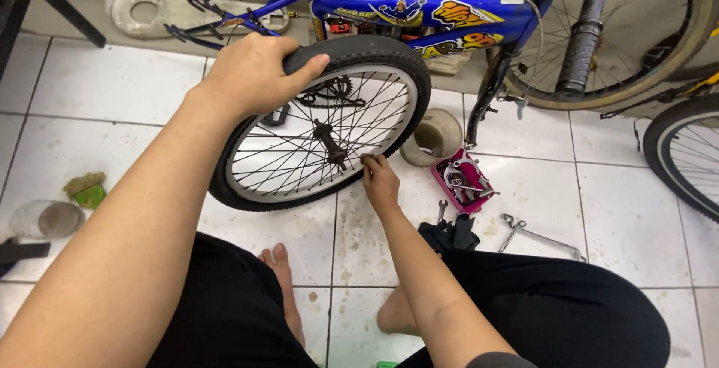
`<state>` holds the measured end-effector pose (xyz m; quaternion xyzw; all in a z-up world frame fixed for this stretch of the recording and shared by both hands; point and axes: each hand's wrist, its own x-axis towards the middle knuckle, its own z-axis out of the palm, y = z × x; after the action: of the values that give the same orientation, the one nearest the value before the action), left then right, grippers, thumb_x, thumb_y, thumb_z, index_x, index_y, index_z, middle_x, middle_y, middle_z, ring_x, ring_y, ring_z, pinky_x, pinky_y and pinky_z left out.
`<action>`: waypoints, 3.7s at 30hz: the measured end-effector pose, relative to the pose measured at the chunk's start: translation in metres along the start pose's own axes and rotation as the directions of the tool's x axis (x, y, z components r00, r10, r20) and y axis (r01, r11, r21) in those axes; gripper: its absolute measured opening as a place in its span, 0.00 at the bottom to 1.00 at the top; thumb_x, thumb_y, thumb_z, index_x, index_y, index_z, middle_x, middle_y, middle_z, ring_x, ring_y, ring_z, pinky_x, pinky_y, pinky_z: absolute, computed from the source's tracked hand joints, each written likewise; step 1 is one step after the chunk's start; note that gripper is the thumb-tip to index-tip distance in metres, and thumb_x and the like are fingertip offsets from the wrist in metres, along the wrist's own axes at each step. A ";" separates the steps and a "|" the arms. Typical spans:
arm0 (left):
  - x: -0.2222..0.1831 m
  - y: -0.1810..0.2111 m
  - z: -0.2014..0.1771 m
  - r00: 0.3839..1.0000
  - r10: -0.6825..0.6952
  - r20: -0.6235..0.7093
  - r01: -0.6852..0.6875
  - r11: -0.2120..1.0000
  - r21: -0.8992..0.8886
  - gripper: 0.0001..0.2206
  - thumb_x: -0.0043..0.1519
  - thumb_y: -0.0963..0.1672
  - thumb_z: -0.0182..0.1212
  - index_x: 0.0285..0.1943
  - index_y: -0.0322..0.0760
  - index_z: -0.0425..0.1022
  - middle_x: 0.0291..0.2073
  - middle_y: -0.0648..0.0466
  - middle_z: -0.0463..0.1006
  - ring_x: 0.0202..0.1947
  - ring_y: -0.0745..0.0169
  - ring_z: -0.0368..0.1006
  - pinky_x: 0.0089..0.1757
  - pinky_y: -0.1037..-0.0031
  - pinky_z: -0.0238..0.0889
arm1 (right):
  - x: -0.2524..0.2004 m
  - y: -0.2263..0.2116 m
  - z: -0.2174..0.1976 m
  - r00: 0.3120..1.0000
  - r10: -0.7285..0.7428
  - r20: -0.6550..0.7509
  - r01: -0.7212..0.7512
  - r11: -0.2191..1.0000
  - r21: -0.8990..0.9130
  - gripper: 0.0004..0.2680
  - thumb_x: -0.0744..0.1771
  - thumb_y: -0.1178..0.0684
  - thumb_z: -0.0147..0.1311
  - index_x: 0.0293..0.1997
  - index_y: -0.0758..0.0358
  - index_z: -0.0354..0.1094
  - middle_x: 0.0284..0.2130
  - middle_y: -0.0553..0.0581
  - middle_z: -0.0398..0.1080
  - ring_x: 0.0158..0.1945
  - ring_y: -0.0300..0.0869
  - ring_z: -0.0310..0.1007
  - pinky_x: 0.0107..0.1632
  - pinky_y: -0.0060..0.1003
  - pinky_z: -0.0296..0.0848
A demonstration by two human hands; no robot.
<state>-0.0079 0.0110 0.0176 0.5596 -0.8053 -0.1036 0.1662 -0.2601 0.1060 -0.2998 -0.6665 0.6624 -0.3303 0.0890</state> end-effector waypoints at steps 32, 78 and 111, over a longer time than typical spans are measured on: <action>0.003 -0.009 0.008 0.999 0.013 -0.051 -0.014 0.999 -0.029 0.26 0.69 0.57 0.53 0.45 0.30 0.79 0.27 0.41 0.81 0.31 0.37 0.77 0.35 0.54 0.69 | 0.004 0.010 -0.028 0.989 -0.025 -0.143 0.042 0.992 0.119 0.07 0.67 0.60 0.56 0.47 0.59 0.76 0.34 0.49 0.70 0.24 0.38 0.65 0.32 0.32 0.67; 0.020 -0.002 0.010 0.987 0.009 -0.162 -0.035 0.987 -0.159 0.25 0.68 0.61 0.50 0.50 0.42 0.79 0.28 0.45 0.81 0.34 0.43 0.80 0.37 0.61 0.70 | 0.158 -0.171 -0.106 0.629 -0.407 -0.663 0.662 0.727 0.182 0.09 0.63 0.67 0.64 0.43 0.62 0.80 0.37 0.53 0.74 0.37 0.43 0.76 0.39 0.35 0.77; 0.022 -0.025 0.019 0.993 -0.049 -0.107 0.028 0.981 -0.193 0.27 0.64 0.64 0.48 0.47 0.48 0.78 0.29 0.49 0.80 0.35 0.45 0.80 0.39 0.62 0.69 | 0.131 -0.195 -0.100 0.782 -0.278 -0.557 0.574 0.669 0.472 0.10 0.62 0.63 0.68 0.46 0.59 0.80 0.44 0.57 0.76 0.48 0.49 0.79 0.49 0.39 0.79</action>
<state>-0.0012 -0.0191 -0.0053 0.5614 -0.7701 -0.1524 0.2617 -0.1675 0.0356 -0.0727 -0.6457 0.3379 -0.6813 0.0682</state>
